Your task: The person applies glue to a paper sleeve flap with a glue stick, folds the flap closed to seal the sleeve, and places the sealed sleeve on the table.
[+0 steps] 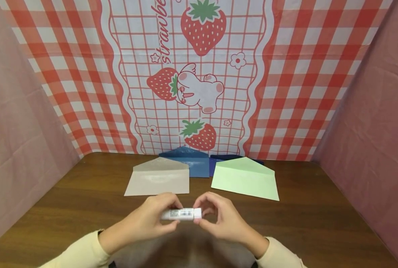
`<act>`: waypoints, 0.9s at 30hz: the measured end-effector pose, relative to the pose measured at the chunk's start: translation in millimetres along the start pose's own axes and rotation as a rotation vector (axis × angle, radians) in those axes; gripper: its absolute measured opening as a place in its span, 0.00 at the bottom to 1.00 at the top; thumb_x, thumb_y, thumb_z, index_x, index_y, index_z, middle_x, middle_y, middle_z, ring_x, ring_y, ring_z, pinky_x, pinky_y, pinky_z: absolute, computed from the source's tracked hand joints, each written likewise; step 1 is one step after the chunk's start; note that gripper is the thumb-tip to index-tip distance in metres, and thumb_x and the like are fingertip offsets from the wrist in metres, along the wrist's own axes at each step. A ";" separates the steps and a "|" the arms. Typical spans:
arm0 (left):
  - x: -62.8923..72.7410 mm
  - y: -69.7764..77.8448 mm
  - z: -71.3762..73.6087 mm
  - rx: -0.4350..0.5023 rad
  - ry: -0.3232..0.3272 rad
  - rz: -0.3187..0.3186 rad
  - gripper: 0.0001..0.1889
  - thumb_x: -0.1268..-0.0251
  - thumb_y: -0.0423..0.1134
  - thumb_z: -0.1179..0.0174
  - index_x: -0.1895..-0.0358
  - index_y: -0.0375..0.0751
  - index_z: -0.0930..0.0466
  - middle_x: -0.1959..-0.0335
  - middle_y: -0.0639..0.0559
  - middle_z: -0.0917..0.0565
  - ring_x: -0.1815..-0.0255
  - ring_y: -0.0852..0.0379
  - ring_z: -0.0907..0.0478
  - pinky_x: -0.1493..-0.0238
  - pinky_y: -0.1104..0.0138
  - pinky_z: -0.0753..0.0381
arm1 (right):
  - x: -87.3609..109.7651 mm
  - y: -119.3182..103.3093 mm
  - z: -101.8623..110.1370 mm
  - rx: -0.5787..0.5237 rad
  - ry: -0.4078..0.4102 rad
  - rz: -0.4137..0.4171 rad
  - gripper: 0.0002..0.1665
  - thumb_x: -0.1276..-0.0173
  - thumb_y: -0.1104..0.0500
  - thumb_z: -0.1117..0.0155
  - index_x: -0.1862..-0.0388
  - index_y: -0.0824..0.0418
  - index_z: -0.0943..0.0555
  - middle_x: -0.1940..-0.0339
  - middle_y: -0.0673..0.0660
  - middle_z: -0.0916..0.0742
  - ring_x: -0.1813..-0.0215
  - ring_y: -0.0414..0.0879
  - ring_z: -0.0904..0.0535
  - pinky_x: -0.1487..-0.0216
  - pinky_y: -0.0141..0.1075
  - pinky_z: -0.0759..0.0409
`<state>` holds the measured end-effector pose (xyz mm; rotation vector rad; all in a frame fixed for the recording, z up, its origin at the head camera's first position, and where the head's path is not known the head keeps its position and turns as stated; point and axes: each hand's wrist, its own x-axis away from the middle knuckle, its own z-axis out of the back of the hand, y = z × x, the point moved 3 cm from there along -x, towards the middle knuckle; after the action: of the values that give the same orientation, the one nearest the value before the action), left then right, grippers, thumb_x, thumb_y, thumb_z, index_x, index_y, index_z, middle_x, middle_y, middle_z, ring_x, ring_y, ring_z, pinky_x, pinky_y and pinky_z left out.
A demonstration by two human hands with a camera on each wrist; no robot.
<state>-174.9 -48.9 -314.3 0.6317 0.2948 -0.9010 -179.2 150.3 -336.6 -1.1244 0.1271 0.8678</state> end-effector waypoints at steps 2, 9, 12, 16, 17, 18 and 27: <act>0.5 -1.2 -1.5 0.028 0.000 0.028 0.13 0.55 0.33 0.31 0.65 0.43 0.24 0.71 0.55 0.19 0.70 0.69 0.28 0.67 0.82 0.25 | 0.6 1.9 -1.9 -0.013 -0.002 -0.010 0.16 0.42 0.70 0.31 0.56 0.64 0.24 0.61 0.56 0.18 0.58 0.33 0.21 0.58 0.31 0.16; -0.4 -7.2 -5.5 0.288 0.006 0.184 0.12 0.55 0.32 0.35 0.63 0.43 0.22 0.69 0.52 0.16 0.69 0.71 0.24 0.62 0.75 0.21 | -2.3 2.3 -9.8 -0.176 0.022 -0.041 0.22 0.43 0.72 0.32 0.51 0.74 0.28 0.55 0.55 0.20 0.56 0.32 0.21 0.55 0.29 0.17; -1.0 -6.4 -7.1 0.337 0.018 0.185 0.13 0.55 0.31 0.35 0.62 0.43 0.23 0.68 0.51 0.16 0.67 0.70 0.23 0.59 0.74 0.20 | -2.2 2.0 -15.9 -0.255 0.058 -0.121 0.24 0.42 0.69 0.32 0.50 0.77 0.30 0.56 0.50 0.19 0.57 0.32 0.21 0.55 0.27 0.18; -2.1 -4.1 -8.9 0.307 0.091 0.142 0.15 0.56 0.31 0.34 0.62 0.43 0.24 0.68 0.52 0.17 0.67 0.68 0.23 0.59 0.73 0.19 | -0.5 -0.8 -23.4 -0.395 0.121 -0.362 0.21 0.39 0.65 0.33 0.50 0.72 0.28 0.61 0.42 0.16 0.59 0.33 0.19 0.56 0.27 0.19; -2.4 -3.6 -9.3 0.291 0.119 0.130 0.15 0.57 0.30 0.34 0.62 0.43 0.24 0.68 0.52 0.17 0.67 0.68 0.23 0.59 0.73 0.19 | -0.3 -2.0 -24.8 -0.420 0.145 -0.425 0.20 0.38 0.63 0.33 0.50 0.71 0.27 0.62 0.41 0.15 0.59 0.33 0.19 0.55 0.27 0.19; -2.7 -3.2 -9.6 0.271 0.148 0.119 0.15 0.57 0.30 0.34 0.62 0.43 0.24 0.68 0.53 0.17 0.67 0.67 0.23 0.60 0.74 0.19 | -0.1 -3.4 -26.2 -0.440 0.167 -0.472 0.20 0.37 0.62 0.34 0.50 0.71 0.27 0.63 0.41 0.14 0.59 0.33 0.18 0.55 0.27 0.19; -4.6 -1.7 -14.0 0.131 0.283 0.055 0.18 0.55 0.35 0.29 0.59 0.41 0.23 0.66 0.52 0.16 0.65 0.63 0.20 0.62 0.74 0.19 | -6.0 -8.7 -27.7 -0.389 0.473 -0.677 0.22 0.34 0.63 0.37 0.44 0.73 0.25 0.60 0.49 0.14 0.57 0.36 0.20 0.52 0.29 0.20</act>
<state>-178.8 -38.1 -323.7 0.8874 0.4724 -0.7814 -168.6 122.9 -340.0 -1.5932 -0.0405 0.0071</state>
